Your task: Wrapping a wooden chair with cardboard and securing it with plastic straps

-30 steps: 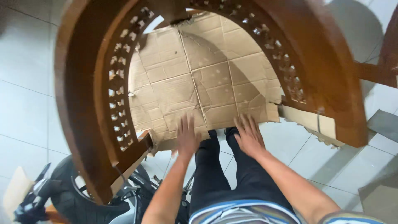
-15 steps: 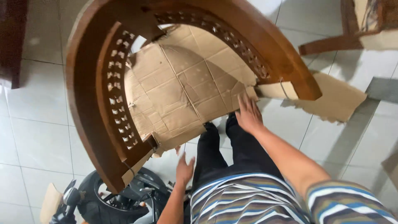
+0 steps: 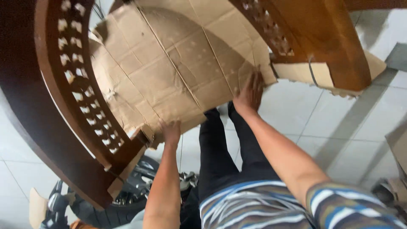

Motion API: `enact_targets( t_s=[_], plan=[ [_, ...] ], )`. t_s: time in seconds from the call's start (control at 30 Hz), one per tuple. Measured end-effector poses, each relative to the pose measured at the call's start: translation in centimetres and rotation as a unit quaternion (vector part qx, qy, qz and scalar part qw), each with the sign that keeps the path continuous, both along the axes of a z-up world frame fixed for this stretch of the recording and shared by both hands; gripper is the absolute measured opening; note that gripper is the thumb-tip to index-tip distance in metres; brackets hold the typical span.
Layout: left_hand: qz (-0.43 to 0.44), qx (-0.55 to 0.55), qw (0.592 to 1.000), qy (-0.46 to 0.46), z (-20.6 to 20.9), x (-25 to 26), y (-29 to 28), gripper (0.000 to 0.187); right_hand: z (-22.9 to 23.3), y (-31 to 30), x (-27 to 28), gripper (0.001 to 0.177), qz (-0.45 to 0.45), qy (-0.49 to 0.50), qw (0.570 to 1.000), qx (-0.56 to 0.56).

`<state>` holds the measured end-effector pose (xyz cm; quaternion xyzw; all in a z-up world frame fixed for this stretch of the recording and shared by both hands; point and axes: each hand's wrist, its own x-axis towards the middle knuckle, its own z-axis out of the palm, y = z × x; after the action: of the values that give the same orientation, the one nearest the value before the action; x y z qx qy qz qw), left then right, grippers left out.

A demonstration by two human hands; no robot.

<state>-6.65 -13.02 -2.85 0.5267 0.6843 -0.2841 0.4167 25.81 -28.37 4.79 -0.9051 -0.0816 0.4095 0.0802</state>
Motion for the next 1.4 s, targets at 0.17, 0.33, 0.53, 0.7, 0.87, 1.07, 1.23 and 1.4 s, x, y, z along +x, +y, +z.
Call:
enact_targets(
  t_s=[0.17, 0.33, 0.53, 0.7, 0.87, 1.07, 1.23, 1.4],
  plan=[
    [0.016, -0.057, 0.998, 0.022, -1.2, -1.8, 0.2, 0.112, -5.7, -3.6, -1.2, 0.087, -0.018, 0.056, 0.998, 0.023],
    [0.038, -0.07, 0.997, -0.01, 1.6, 0.8, 0.6, 0.115, -3.1, -4.0, -2.3, 0.076, -0.085, -0.078, 0.987, 0.112],
    [0.035, -0.091, 0.995, -0.011, 2.0, 0.2, 0.6, 0.118, -8.8, -13.7, -1.8, 0.07, -0.403, -0.173, 0.892, 0.112],
    [0.042, -0.1, 0.994, -0.019, 2.1, 1.8, 0.5, 0.119, -5.6, -11.5, 0.3, 0.024, -0.176, -0.127, 0.973, 0.075],
    [0.022, -0.074, 0.997, 0.013, 1.1, 2.3, 0.6, 0.115, -1.1, -7.7, 1.6, 0.028, 0.03, -0.25, 0.958, 0.139],
    [0.014, -0.08, 0.997, 0.016, 0.0, 2.0, 0.7, 0.115, 1.0, -5.8, 4.3, 0.078, -0.048, -0.076, 0.959, 0.268],
    [-0.01, -0.067, 0.997, 0.027, -1.3, 0.9, 0.3, 0.119, 2.6, -7.7, 6.1, 0.071, 0.036, -0.01, 0.987, 0.159],
    [-0.01, -0.075, 0.997, 0.019, -1.3, 0.4, 0.5, 0.127, -1.4, -13.6, 6.2, 0.066, 0.168, 0.001, 0.985, 0.044]
  ],
)
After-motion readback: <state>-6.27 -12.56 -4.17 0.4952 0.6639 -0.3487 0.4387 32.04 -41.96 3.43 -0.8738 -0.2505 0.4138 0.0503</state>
